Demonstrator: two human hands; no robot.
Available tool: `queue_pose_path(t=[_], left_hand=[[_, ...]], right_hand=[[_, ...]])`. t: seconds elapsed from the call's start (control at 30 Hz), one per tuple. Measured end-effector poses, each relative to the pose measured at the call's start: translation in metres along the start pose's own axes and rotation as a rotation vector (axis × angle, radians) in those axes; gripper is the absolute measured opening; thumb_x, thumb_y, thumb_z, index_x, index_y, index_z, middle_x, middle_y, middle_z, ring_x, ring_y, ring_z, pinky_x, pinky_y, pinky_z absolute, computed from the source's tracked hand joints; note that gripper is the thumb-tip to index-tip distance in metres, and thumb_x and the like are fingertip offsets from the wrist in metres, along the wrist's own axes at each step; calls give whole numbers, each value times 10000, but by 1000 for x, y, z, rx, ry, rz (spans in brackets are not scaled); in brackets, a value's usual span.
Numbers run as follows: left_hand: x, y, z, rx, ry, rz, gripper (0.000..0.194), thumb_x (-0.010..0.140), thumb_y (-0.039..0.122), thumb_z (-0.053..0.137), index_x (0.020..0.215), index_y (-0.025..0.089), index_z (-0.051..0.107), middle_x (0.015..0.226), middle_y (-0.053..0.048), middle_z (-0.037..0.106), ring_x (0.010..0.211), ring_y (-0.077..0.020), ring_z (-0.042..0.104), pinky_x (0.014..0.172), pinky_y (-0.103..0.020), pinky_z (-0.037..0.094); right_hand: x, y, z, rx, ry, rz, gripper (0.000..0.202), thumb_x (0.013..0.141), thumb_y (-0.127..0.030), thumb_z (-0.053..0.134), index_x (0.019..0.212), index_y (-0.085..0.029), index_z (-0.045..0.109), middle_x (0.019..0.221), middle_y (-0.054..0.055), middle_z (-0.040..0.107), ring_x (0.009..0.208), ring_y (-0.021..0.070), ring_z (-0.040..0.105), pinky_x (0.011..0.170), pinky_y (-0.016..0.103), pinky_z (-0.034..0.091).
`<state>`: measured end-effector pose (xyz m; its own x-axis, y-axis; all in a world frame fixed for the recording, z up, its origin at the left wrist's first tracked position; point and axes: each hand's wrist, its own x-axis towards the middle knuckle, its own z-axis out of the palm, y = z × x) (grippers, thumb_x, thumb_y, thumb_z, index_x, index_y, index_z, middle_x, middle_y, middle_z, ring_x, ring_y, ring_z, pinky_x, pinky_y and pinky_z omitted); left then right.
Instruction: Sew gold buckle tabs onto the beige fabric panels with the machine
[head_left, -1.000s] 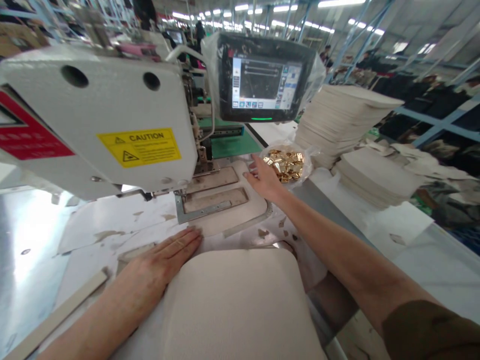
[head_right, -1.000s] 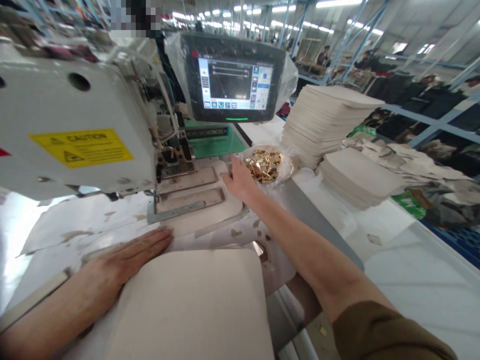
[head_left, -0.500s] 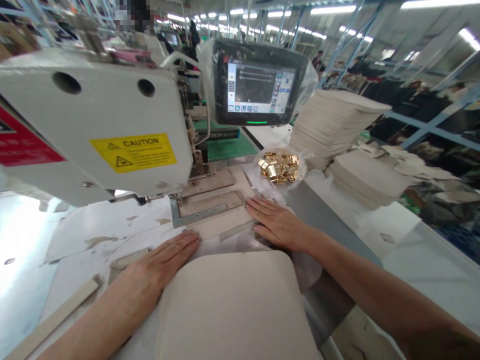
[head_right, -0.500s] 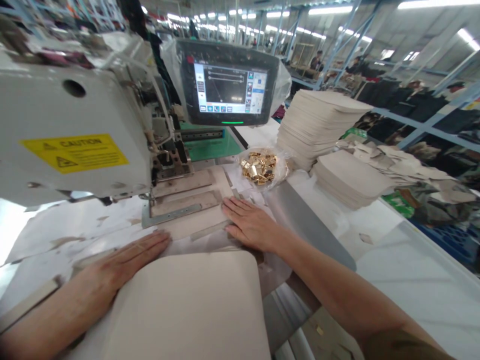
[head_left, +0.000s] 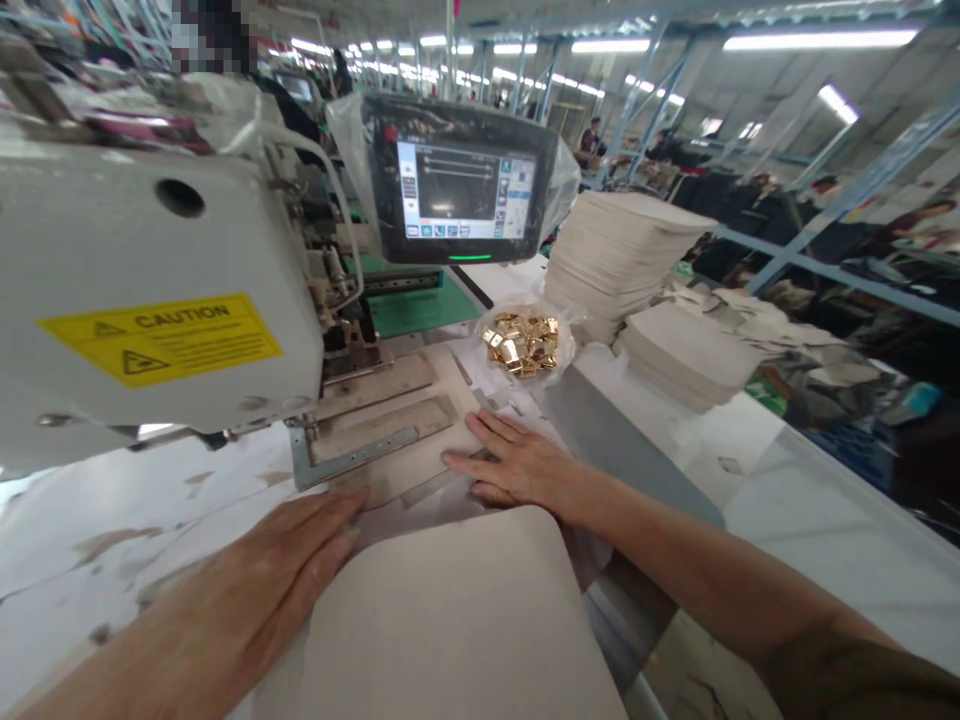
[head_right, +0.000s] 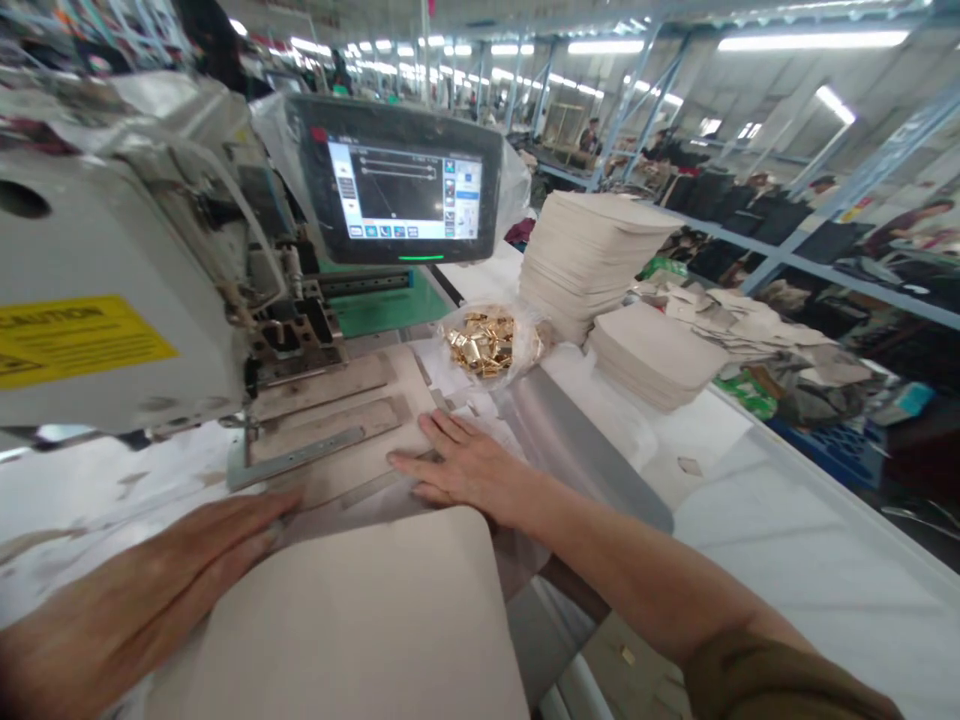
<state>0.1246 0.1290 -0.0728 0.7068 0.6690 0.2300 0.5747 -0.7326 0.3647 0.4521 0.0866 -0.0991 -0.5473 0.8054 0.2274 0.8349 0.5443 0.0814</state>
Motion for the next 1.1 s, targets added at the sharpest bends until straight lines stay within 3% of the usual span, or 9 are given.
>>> queue_pose_path(t=[0.13, 0.27, 0.43, 0.6, 0.93, 1.1], left_hand=[[-6, 9, 12, 108, -9, 0, 464, 927, 489, 331, 1279, 362, 605, 1290, 25, 654, 1150, -271, 638, 976, -454, 551], [-10, 13, 21, 219, -3, -29, 473, 940, 503, 359, 1277, 292, 615, 1330, -1, 628, 1188, -258, 613, 1019, -428, 525], [-3, 35, 11, 273, -1, 96, 475, 963, 467, 342, 1250, 234, 640, 1260, -45, 668, 1192, -246, 598, 1004, -401, 527], [7, 53, 2, 256, -69, 4, 528, 963, 519, 321, 1245, 209, 643, 1213, -80, 670, 1149, -268, 599, 974, -466, 536], [6, 55, 6, 201, -81, -87, 533, 953, 540, 340, 1267, 213, 620, 1216, -76, 646, 1162, -250, 575, 980, -438, 538], [2, 48, 10, 245, -13, -24, 507, 949, 524, 351, 1232, 225, 647, 1207, -68, 671, 1139, -256, 601, 985, -452, 536]], right_hand=[[0, 8, 22, -65, 49, 20, 517, 895, -550, 570, 1350, -306, 588, 1436, 126, 517, 1341, 302, 458, 1075, 436, 413], [1, 13, 25, -81, 69, 5, 524, 913, -556, 525, 1338, -259, 604, 1388, 139, 562, 1277, 283, 521, 1039, 404, 448], [-1, 17, 18, -92, 110, -55, 472, 933, -516, 509, 1323, -275, 617, 1367, 132, 578, 1252, 277, 544, 1008, 389, 471], [-3, 19, 16, -67, 100, -78, 446, 923, -492, 547, 1317, -295, 621, 1391, 122, 557, 1271, 279, 529, 1022, 393, 462], [1, 10, 2, -94, 100, -33, 382, 956, -450, 478, 1223, -262, 677, 1265, 103, 656, 1167, 244, 612, 903, 333, 526], [2, 12, -12, 53, 95, 57, 317, 980, -369, 450, 1103, -224, 704, 1205, 66, 695, 1050, 184, 667, 865, 290, 518]])
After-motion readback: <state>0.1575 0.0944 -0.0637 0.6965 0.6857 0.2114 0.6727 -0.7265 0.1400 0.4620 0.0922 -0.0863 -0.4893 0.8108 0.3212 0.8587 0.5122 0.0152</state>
